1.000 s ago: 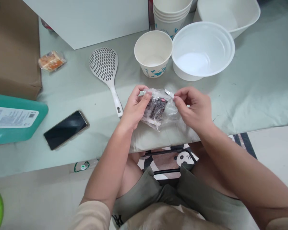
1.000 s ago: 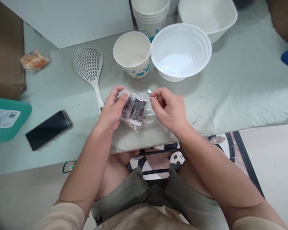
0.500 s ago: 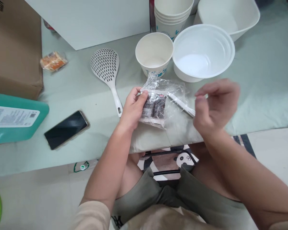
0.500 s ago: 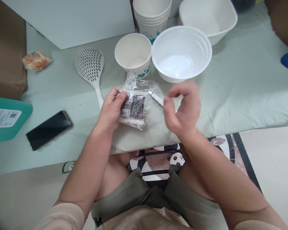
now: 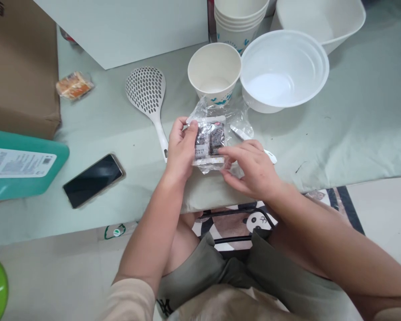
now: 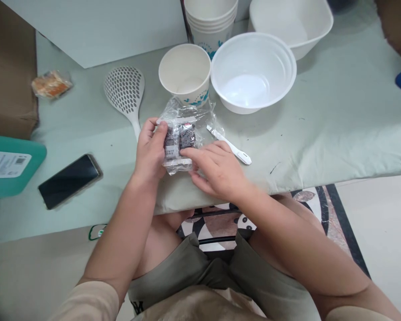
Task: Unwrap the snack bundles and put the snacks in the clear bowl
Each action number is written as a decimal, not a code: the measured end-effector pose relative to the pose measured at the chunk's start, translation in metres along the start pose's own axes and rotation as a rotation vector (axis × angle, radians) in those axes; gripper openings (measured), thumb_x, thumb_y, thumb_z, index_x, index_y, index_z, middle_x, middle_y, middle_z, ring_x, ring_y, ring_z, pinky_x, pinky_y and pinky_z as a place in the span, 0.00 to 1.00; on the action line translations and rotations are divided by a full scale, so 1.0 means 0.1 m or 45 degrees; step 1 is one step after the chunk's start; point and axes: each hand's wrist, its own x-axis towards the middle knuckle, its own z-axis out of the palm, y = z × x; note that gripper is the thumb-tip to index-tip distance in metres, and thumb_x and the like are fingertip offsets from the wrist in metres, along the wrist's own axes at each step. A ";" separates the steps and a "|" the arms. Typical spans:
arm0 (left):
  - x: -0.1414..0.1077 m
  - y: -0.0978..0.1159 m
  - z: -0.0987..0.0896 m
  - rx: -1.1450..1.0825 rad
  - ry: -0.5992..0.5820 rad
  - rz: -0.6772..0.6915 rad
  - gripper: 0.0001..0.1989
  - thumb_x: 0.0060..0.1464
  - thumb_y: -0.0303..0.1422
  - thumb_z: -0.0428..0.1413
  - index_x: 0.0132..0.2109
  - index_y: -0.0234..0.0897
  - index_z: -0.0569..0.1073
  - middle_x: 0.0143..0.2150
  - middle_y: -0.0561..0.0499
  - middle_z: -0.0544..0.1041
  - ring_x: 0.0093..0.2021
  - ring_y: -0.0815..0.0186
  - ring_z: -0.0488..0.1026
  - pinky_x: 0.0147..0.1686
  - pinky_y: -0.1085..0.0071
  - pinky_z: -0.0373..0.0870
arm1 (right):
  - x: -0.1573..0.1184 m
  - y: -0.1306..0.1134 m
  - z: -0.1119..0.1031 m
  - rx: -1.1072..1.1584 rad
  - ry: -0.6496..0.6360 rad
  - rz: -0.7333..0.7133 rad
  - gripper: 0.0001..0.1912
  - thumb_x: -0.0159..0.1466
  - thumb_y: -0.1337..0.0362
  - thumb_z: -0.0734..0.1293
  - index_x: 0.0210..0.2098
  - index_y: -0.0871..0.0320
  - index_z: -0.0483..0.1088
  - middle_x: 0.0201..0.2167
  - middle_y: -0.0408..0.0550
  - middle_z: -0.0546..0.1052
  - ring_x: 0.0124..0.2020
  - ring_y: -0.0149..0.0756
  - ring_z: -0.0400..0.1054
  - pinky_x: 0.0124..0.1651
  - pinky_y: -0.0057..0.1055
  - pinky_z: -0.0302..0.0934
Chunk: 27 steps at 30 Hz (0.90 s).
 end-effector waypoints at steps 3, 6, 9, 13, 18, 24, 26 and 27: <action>0.03 -0.01 -0.02 -0.019 0.074 0.093 0.25 0.53 0.56 0.66 0.38 0.43 0.66 0.29 0.57 0.68 0.27 0.70 0.68 0.27 0.74 0.67 | 0.01 -0.06 0.03 -0.051 0.012 -0.091 0.16 0.65 0.72 0.64 0.51 0.56 0.67 0.30 0.41 0.78 0.33 0.36 0.71 0.45 0.35 0.61; 0.04 0.00 -0.02 -0.025 0.126 0.192 0.25 0.54 0.57 0.65 0.37 0.43 0.67 0.29 0.57 0.68 0.27 0.71 0.67 0.27 0.74 0.66 | 0.01 -0.09 0.06 -0.107 -0.036 -0.176 0.10 0.65 0.73 0.63 0.44 0.56 0.69 0.28 0.41 0.76 0.32 0.36 0.68 0.44 0.35 0.60; 0.05 0.03 -0.04 -0.038 0.180 0.235 0.25 0.54 0.56 0.66 0.36 0.43 0.67 0.28 0.57 0.67 0.26 0.72 0.65 0.27 0.74 0.65 | 0.02 -0.10 0.06 -0.175 -0.072 -0.207 0.07 0.67 0.72 0.62 0.36 0.56 0.71 0.26 0.41 0.73 0.31 0.35 0.66 0.41 0.34 0.57; 0.10 0.06 -0.13 -0.081 0.273 0.273 0.25 0.53 0.56 0.66 0.35 0.42 0.66 0.28 0.57 0.66 0.27 0.71 0.65 0.28 0.74 0.65 | 0.01 -0.10 0.06 -0.244 -0.074 -0.191 0.12 0.71 0.69 0.62 0.30 0.56 0.70 0.22 0.40 0.69 0.27 0.32 0.61 0.36 0.34 0.52; 0.13 0.11 -0.24 -0.109 0.343 0.215 0.24 0.54 0.55 0.66 0.36 0.42 0.67 0.30 0.56 0.68 0.31 0.69 0.69 0.31 0.73 0.67 | 0.00 0.00 0.02 -0.196 -0.098 -0.102 0.12 0.72 0.70 0.61 0.33 0.55 0.70 0.22 0.38 0.71 0.24 0.29 0.61 0.37 0.31 0.55; 0.14 0.09 -0.24 -0.068 0.412 0.271 0.24 0.54 0.55 0.65 0.36 0.43 0.66 0.30 0.56 0.67 0.31 0.69 0.69 0.32 0.73 0.70 | 0.00 0.14 -0.13 -0.149 -0.068 0.195 0.06 0.67 0.70 0.66 0.34 0.53 0.71 0.21 0.39 0.71 0.24 0.31 0.63 0.32 0.31 0.58; 0.15 0.08 -0.25 0.023 0.410 0.291 0.25 0.56 0.57 0.63 0.36 0.43 0.65 0.30 0.56 0.66 0.31 0.69 0.69 0.32 0.73 0.70 | 0.02 0.14 -0.18 -0.094 -0.004 0.375 0.04 0.65 0.67 0.67 0.33 0.52 0.71 0.21 0.40 0.70 0.24 0.33 0.63 0.31 0.32 0.59; 0.14 0.07 -0.24 0.084 0.390 0.290 0.25 0.57 0.58 0.61 0.37 0.44 0.64 0.31 0.55 0.66 0.31 0.68 0.69 0.31 0.73 0.70 | 0.03 0.12 -0.20 -0.052 0.039 0.461 0.03 0.65 0.65 0.67 0.33 0.51 0.71 0.21 0.40 0.70 0.23 0.33 0.63 0.32 0.34 0.60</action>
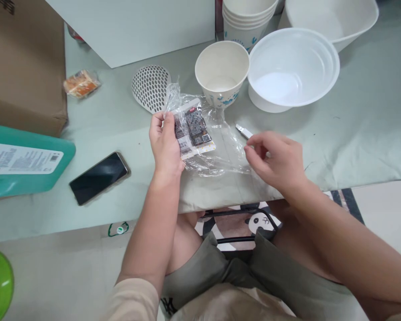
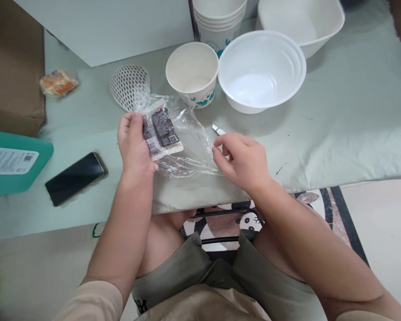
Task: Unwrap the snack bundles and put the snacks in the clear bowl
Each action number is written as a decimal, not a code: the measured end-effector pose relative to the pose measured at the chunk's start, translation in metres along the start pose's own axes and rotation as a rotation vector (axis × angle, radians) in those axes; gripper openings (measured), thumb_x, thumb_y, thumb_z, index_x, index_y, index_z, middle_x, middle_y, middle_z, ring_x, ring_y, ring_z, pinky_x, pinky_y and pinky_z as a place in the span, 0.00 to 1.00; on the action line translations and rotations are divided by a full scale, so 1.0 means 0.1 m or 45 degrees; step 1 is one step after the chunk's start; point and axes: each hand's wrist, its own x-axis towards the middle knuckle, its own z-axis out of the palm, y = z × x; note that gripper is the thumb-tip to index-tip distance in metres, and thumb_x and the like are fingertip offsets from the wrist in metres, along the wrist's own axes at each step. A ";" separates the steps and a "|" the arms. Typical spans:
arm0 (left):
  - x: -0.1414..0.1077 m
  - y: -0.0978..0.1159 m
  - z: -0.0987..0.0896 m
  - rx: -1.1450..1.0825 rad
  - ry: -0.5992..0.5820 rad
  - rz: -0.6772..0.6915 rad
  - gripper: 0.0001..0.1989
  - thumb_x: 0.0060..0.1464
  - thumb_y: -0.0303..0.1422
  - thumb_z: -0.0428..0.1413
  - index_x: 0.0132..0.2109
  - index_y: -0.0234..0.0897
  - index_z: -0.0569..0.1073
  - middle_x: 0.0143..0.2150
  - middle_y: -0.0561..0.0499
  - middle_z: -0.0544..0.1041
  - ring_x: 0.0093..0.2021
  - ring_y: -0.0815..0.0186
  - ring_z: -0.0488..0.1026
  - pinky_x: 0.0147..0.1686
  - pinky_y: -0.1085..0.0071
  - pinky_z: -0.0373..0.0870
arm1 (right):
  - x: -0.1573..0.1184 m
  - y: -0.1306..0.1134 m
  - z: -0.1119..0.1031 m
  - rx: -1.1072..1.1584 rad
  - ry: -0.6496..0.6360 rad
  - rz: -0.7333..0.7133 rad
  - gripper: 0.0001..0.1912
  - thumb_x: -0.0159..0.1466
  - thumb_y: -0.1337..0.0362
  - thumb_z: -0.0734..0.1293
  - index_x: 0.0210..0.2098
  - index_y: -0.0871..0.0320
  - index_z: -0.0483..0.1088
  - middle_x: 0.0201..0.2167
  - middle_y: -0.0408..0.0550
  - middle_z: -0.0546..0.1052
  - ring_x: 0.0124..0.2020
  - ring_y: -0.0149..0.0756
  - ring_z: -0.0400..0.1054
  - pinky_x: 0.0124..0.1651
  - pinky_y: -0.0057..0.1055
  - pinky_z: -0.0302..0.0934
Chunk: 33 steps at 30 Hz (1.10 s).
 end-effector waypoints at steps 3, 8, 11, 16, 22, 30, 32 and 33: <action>-0.07 0.01 0.05 0.131 -0.139 -0.015 0.25 0.59 0.60 0.56 0.37 0.44 0.62 0.31 0.54 0.65 0.31 0.68 0.69 0.30 0.72 0.69 | 0.00 -0.07 -0.01 0.242 0.010 0.199 0.03 0.65 0.62 0.68 0.35 0.52 0.70 0.23 0.42 0.72 0.25 0.34 0.66 0.33 0.34 0.64; -0.32 0.04 0.22 0.154 -0.385 -0.099 0.24 0.60 0.60 0.56 0.37 0.45 0.62 0.30 0.55 0.64 0.28 0.68 0.64 0.26 0.71 0.64 | -0.01 -0.14 0.11 0.659 -0.228 0.484 0.15 0.61 0.55 0.72 0.42 0.54 0.68 0.34 0.44 0.76 0.33 0.34 0.72 0.34 0.32 0.67; -0.41 0.03 0.30 0.135 -0.479 -0.129 0.22 0.62 0.56 0.56 0.37 0.44 0.63 0.28 0.56 0.62 0.26 0.68 0.61 0.24 0.72 0.61 | -0.01 -0.12 0.18 0.826 -0.278 0.665 0.16 0.61 0.54 0.71 0.42 0.54 0.65 0.32 0.42 0.73 0.29 0.31 0.68 0.31 0.30 0.65; -0.42 0.02 0.30 0.261 -0.414 0.020 0.14 0.63 0.45 0.60 0.40 0.43 0.66 0.34 0.54 0.68 0.32 0.68 0.66 0.30 0.71 0.65 | 0.00 -0.09 0.19 0.940 -0.299 0.773 0.13 0.62 0.58 0.69 0.42 0.55 0.65 0.33 0.42 0.72 0.29 0.29 0.67 0.30 0.28 0.62; -0.42 0.15 0.21 0.615 -0.718 0.234 0.15 0.53 0.39 0.66 0.31 0.41 0.67 0.27 0.57 0.67 0.28 0.69 0.63 0.31 0.69 0.63 | 0.00 -0.05 0.21 0.870 -0.268 0.853 0.15 0.61 0.56 0.71 0.39 0.55 0.64 0.31 0.41 0.73 0.27 0.28 0.66 0.29 0.28 0.60; -0.40 0.13 0.17 0.688 -0.880 0.205 0.04 0.53 0.30 0.58 0.30 0.39 0.73 0.27 0.55 0.74 0.28 0.69 0.68 0.31 0.69 0.64 | 0.00 -0.01 0.27 0.803 -0.272 0.877 0.15 0.58 0.56 0.72 0.38 0.56 0.66 0.31 0.41 0.76 0.27 0.30 0.69 0.31 0.30 0.60; -0.40 0.13 0.17 0.678 -0.872 0.209 0.05 0.52 0.28 0.57 0.28 0.39 0.71 0.25 0.56 0.74 0.27 0.69 0.67 0.31 0.69 0.64 | 0.00 -0.01 0.27 0.794 -0.275 0.886 0.15 0.58 0.56 0.72 0.39 0.56 0.67 0.31 0.41 0.76 0.27 0.30 0.69 0.31 0.30 0.60; -0.40 0.14 0.16 0.669 -0.854 0.197 0.05 0.51 0.28 0.57 0.28 0.39 0.71 0.25 0.56 0.73 0.26 0.69 0.67 0.30 0.69 0.63 | 0.00 -0.02 0.27 0.790 -0.278 0.891 0.15 0.58 0.56 0.72 0.39 0.56 0.67 0.31 0.41 0.76 0.27 0.30 0.69 0.32 0.31 0.61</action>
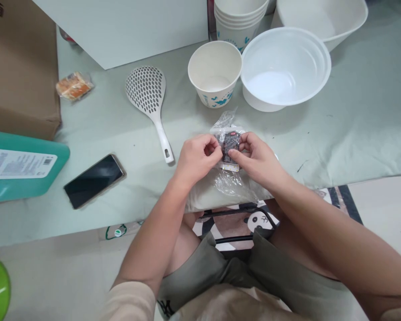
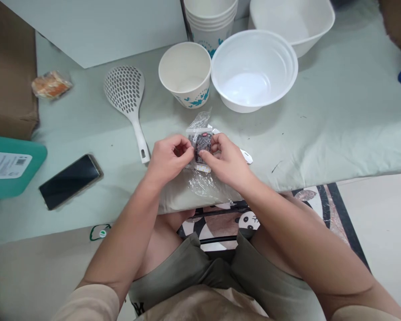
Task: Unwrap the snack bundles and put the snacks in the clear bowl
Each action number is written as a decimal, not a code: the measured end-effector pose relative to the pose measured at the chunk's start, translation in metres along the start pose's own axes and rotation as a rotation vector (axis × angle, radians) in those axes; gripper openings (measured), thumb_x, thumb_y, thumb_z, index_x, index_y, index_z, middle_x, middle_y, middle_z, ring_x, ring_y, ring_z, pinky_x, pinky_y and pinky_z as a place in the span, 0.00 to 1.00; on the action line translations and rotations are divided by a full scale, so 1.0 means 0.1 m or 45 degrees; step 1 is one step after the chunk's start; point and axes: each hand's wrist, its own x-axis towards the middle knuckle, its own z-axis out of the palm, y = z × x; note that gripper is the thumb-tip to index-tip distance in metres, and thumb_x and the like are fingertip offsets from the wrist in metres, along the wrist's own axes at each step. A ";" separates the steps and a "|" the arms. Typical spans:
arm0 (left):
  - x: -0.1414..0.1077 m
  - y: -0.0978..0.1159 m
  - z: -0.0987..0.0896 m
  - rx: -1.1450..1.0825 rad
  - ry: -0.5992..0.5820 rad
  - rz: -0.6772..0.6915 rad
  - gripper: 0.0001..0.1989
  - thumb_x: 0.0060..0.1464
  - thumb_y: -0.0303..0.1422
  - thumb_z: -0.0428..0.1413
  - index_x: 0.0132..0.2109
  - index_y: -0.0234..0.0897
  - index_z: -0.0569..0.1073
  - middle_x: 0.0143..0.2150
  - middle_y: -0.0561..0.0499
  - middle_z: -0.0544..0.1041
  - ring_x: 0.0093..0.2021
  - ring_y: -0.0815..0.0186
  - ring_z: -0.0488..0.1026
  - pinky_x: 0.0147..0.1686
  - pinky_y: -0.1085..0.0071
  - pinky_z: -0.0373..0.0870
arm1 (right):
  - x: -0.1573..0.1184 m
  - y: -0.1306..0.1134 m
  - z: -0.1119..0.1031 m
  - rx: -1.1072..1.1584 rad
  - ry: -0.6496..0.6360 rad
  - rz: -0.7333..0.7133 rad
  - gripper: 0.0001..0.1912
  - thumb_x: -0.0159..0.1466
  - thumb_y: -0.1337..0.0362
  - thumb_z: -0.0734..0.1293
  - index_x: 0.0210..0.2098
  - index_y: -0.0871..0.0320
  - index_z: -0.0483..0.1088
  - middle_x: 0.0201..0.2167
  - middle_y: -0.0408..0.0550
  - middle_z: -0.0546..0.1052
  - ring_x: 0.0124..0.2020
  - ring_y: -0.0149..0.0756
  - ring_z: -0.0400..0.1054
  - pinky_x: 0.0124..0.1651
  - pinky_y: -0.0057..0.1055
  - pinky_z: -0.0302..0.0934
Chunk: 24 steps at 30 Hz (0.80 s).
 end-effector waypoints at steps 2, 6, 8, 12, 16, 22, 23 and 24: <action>0.00 0.01 -0.02 -0.048 0.049 -0.065 0.05 0.49 0.27 0.57 0.27 0.40 0.70 0.23 0.57 0.71 0.25 0.70 0.65 0.28 0.70 0.62 | 0.00 -0.01 0.01 -0.007 0.000 0.005 0.14 0.59 0.57 0.72 0.39 0.56 0.67 0.31 0.41 0.75 0.27 0.30 0.69 0.32 0.31 0.61; 0.03 0.00 -0.09 -0.178 0.167 -0.230 0.07 0.49 0.27 0.57 0.25 0.40 0.68 0.21 0.58 0.66 0.22 0.71 0.61 0.25 0.71 0.59 | -0.01 -0.02 0.02 0.009 -0.005 -0.007 0.12 0.61 0.58 0.70 0.39 0.55 0.65 0.31 0.42 0.76 0.28 0.32 0.70 0.33 0.32 0.63; 0.04 -0.02 -0.12 -0.197 0.221 -0.264 0.08 0.49 0.26 0.57 0.25 0.40 0.68 0.21 0.58 0.66 0.22 0.72 0.60 0.24 0.72 0.59 | 0.00 -0.02 0.02 -0.004 -0.017 0.000 0.11 0.62 0.58 0.69 0.39 0.55 0.65 0.32 0.42 0.76 0.28 0.33 0.70 0.33 0.33 0.63; 0.06 -0.08 -0.17 -0.087 0.344 -0.306 0.10 0.48 0.24 0.57 0.24 0.40 0.67 0.21 0.58 0.65 0.22 0.71 0.59 0.23 0.72 0.57 | 0.01 0.05 0.00 -0.091 -0.003 -0.033 0.10 0.63 0.59 0.68 0.39 0.54 0.63 0.32 0.43 0.75 0.29 0.34 0.71 0.34 0.34 0.64; 0.04 -0.11 -0.19 0.025 0.433 -0.182 0.07 0.49 0.26 0.59 0.28 0.40 0.69 0.25 0.57 0.68 0.25 0.70 0.62 0.27 0.70 0.61 | 0.03 0.11 0.00 -0.128 0.016 -0.098 0.10 0.64 0.59 0.68 0.38 0.53 0.62 0.31 0.41 0.74 0.29 0.34 0.70 0.33 0.34 0.64; -0.05 -0.03 -0.17 0.031 -0.044 0.439 0.14 0.52 0.22 0.55 0.43 0.41 0.79 0.44 0.48 0.79 0.43 0.63 0.75 0.45 0.65 0.74 | 0.02 0.11 0.01 -0.099 0.009 -0.079 0.10 0.64 0.58 0.68 0.38 0.53 0.63 0.31 0.41 0.73 0.28 0.33 0.69 0.32 0.33 0.62; -0.07 -0.02 -0.17 0.064 -0.112 0.472 0.17 0.50 0.21 0.54 0.44 0.41 0.80 0.47 0.48 0.79 0.47 0.61 0.76 0.50 0.63 0.74 | 0.02 0.11 0.01 -0.095 0.010 -0.081 0.11 0.63 0.57 0.68 0.38 0.53 0.63 0.31 0.41 0.73 0.28 0.33 0.68 0.31 0.33 0.61; -0.09 -0.02 -0.16 0.112 -0.163 0.482 0.18 0.49 0.20 0.54 0.44 0.42 0.80 0.49 0.47 0.79 0.50 0.60 0.75 0.52 0.60 0.73 | 0.02 0.11 0.01 -0.094 0.009 -0.079 0.11 0.63 0.57 0.68 0.38 0.53 0.63 0.31 0.41 0.73 0.28 0.33 0.68 0.31 0.33 0.61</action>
